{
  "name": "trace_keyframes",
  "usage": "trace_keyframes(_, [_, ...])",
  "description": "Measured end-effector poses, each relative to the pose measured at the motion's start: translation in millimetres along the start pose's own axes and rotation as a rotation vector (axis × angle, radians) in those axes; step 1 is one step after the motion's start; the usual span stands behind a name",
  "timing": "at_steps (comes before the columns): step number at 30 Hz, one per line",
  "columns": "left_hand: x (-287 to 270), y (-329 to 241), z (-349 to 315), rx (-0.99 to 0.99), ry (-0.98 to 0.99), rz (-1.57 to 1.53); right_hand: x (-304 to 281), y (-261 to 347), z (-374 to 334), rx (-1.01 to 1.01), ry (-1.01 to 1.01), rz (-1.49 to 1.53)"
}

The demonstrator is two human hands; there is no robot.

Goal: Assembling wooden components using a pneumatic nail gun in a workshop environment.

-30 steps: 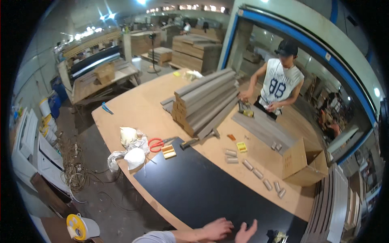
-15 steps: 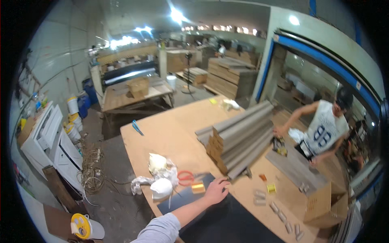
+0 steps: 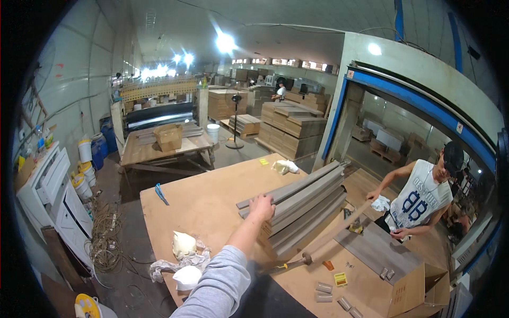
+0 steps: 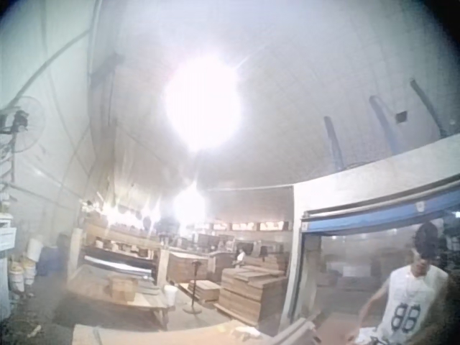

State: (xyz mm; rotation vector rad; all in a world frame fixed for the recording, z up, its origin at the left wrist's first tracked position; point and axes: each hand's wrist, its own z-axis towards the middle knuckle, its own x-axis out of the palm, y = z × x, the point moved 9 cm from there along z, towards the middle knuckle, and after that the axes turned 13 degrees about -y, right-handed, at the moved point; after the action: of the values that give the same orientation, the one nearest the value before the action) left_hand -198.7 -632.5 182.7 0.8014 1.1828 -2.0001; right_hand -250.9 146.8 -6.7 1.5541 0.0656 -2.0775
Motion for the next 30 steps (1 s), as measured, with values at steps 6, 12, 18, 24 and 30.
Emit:
trace_keyframes(6, [-15.1, 23.8, 5.3, 0.113, -0.05, 0.064, -6.8, 8.9, 0.1, -0.026, 0.021, 0.036])
trace_keyframes(12, [-49.4, 84.3, -34.9, 0.055, 0.143, -0.009, -11.9, 10.3, 1.9, -0.065, -0.062, 0.009])
trace_keyframes(18, [-80.0, 104.4, -136.5, -0.014, 0.525, -0.088, 2.0, -1.9, -4.1, -0.113, -0.222, 0.008])
trace_keyframes(24, [-140.6, 99.1, -261.9, -0.008, 0.238, -0.481, 2.0, -9.3, -7.5, -0.157, -0.217, -0.046])
trace_keyframes(30, [-136.8, 124.9, -434.6, -0.271, 0.368, -0.596, 13.4, 18.6, 45.1, 0.141, -0.137, 0.582])
